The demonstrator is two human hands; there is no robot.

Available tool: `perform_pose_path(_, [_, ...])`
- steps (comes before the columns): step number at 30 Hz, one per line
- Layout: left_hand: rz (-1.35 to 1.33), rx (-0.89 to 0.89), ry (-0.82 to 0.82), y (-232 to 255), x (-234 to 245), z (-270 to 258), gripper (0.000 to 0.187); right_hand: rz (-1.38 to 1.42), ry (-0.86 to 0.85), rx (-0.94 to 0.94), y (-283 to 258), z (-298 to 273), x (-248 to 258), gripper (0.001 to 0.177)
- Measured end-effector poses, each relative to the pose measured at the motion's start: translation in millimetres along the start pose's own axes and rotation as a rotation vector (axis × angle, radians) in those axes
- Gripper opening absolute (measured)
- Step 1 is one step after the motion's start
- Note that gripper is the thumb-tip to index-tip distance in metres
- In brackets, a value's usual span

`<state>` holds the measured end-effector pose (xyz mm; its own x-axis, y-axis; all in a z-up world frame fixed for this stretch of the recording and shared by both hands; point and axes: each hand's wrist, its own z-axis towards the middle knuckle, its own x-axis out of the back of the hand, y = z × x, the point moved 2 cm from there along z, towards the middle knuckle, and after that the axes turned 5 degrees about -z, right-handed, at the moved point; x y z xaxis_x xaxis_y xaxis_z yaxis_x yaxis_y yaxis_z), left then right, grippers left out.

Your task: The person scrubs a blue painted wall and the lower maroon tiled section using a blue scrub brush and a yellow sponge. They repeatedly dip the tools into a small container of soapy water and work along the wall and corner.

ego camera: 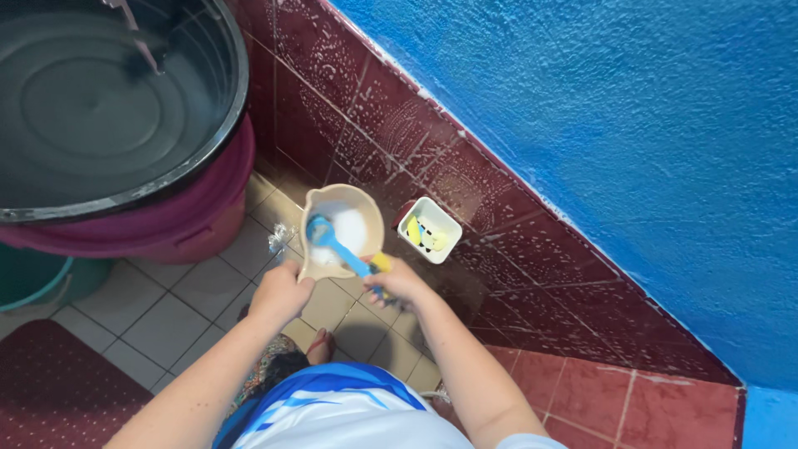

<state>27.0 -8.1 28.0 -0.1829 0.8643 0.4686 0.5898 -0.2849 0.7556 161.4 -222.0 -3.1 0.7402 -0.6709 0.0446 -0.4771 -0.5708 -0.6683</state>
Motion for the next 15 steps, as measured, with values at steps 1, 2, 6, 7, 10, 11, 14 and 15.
perform_pose_path(1, [0.038, -0.102, 0.033, -1.2, -1.6, 0.8, 0.031, 0.069, -0.076, 0.026, 6.1, 4.1, -6.7, 0.053])
perform_pose_path(2, [0.074, -0.203, 0.063, -1.8, -4.0, 0.9, 0.031, 0.137, -0.15, 0.049, 13.3, 6.7, -11.8, 0.057])
perform_pose_path(6, [0.082, -0.153, -0.006, 7.0, -3.2, 2.1, 0.029, 0.441, -0.183, 0.094, 28.7, 15.3, -13.4, 0.059])
perform_pose_path(7, [0.023, -0.06, -0.049, 11.6, -1.5, 1.4, 0.029, 0.461, -0.132, 0.044, 24.1, 19.2, -8.7, 0.054])
perform_pose_path(10, [-0.153, 0.049, -0.093, 25.2, 1.4, -3.4, 0.027, 0.469, -0.023, 0.02, -3.0, 15.4, 4.2, 0.046])
perform_pose_path(11, [-0.211, 0.053, -0.09, 29.6, 2.6, -2.5, 0.027, 0.429, -0.02, 0.098, -13.0, 4.2, 7.4, 0.047])
perform_pose_path(14, [-0.307, 0.058, -0.061, 35.5, 7.3, 3.6, 0.024, 0.346, 0.092, 0.257, -50.2, -36.1, 22.1, 0.055])
perform_pose_path(15, [-0.323, 0.048, -0.054, 36.4, 10.7, 6.6, 0.023, 0.298, 0.263, 0.34, -64.9, -54.4, 31.8, 0.062])
